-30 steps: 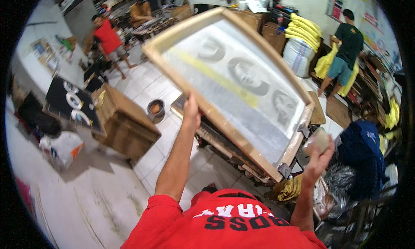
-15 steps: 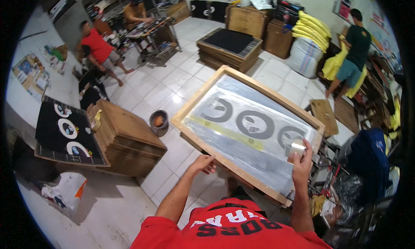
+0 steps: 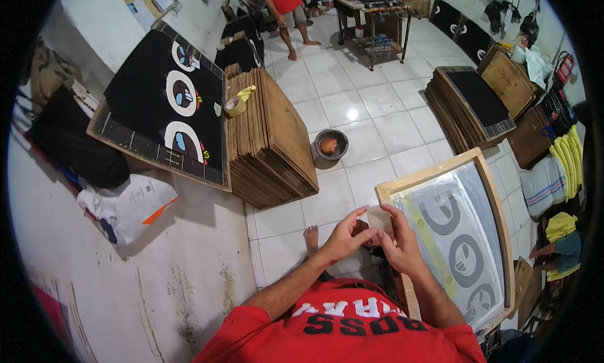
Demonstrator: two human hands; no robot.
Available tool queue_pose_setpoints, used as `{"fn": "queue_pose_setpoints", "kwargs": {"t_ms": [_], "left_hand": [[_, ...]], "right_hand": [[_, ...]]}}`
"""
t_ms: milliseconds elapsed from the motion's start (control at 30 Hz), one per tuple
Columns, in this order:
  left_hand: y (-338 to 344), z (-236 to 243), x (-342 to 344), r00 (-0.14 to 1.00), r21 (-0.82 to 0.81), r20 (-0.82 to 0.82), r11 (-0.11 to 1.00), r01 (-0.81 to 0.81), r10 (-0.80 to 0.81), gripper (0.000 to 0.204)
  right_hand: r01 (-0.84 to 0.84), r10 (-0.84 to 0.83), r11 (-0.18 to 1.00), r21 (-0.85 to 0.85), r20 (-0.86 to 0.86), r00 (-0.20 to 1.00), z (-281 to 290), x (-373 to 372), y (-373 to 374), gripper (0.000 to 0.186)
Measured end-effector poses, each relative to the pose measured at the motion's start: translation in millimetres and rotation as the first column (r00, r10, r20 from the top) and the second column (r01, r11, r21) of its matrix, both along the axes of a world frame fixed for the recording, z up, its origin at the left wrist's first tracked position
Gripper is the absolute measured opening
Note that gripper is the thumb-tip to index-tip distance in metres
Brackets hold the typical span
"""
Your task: The person secures a transparent stencil with skull graphics to a wooden frame using masking tape, then sits on the floor to select and open several ink containers. The person also moves a wooden board and a black mat within the workspace.
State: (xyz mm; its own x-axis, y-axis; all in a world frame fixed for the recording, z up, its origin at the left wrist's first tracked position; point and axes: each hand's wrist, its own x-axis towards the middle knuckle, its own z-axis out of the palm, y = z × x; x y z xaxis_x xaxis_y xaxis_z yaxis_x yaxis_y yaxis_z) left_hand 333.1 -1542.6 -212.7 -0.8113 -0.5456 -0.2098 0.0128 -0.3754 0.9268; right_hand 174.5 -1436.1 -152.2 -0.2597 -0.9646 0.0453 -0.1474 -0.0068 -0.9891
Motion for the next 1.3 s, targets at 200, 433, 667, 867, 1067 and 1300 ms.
{"fn": "queue_pose_setpoints", "kwargs": {"t_ms": [200, 433, 667, 867, 1067, 1300], "left_hand": [[-126, -14, 62, 0.961, 0.076, -0.053, 0.961, -0.266, 0.271, 0.073], [-352, -33, 148, 0.647, -0.768, 0.316, 0.587, -0.255, 0.694, 0.038], [-519, -125, 183, 0.449, -0.961, 0.251, 0.167, 0.219, 0.858, 0.056], [-543, -145, 167, 0.231, -0.932, 0.097, 0.008, 0.362, 0.968, 0.075], [-563, -126, 12, 0.497, -0.934, -0.179, -0.305, 0.185, 0.849, 0.061], [-514, 4, -289, 0.991, -0.244, 0.086, 0.962, 0.120, -0.102, 0.042]], "right_hand": [[-0.114, 0.067, 0.969, 0.221, 0.207, 0.976, -15, 67, -149, 0.072], [0.044, -0.030, 0.998, 0.036, -0.331, 0.943, -28, 78, -229, 0.093], [0.084, 0.073, 0.924, 0.372, -0.389, 0.918, -65, -2, -242, 0.090], [0.178, -0.007, 0.935, 0.307, -0.484, 0.875, -80, -54, -286, 0.074], [0.149, 0.051, 0.912, 0.383, -0.464, 0.884, -79, -111, -312, 0.065], [0.277, -0.067, 0.848, 0.452, -0.426, 0.902, -73, -212, -317, 0.065]]}}
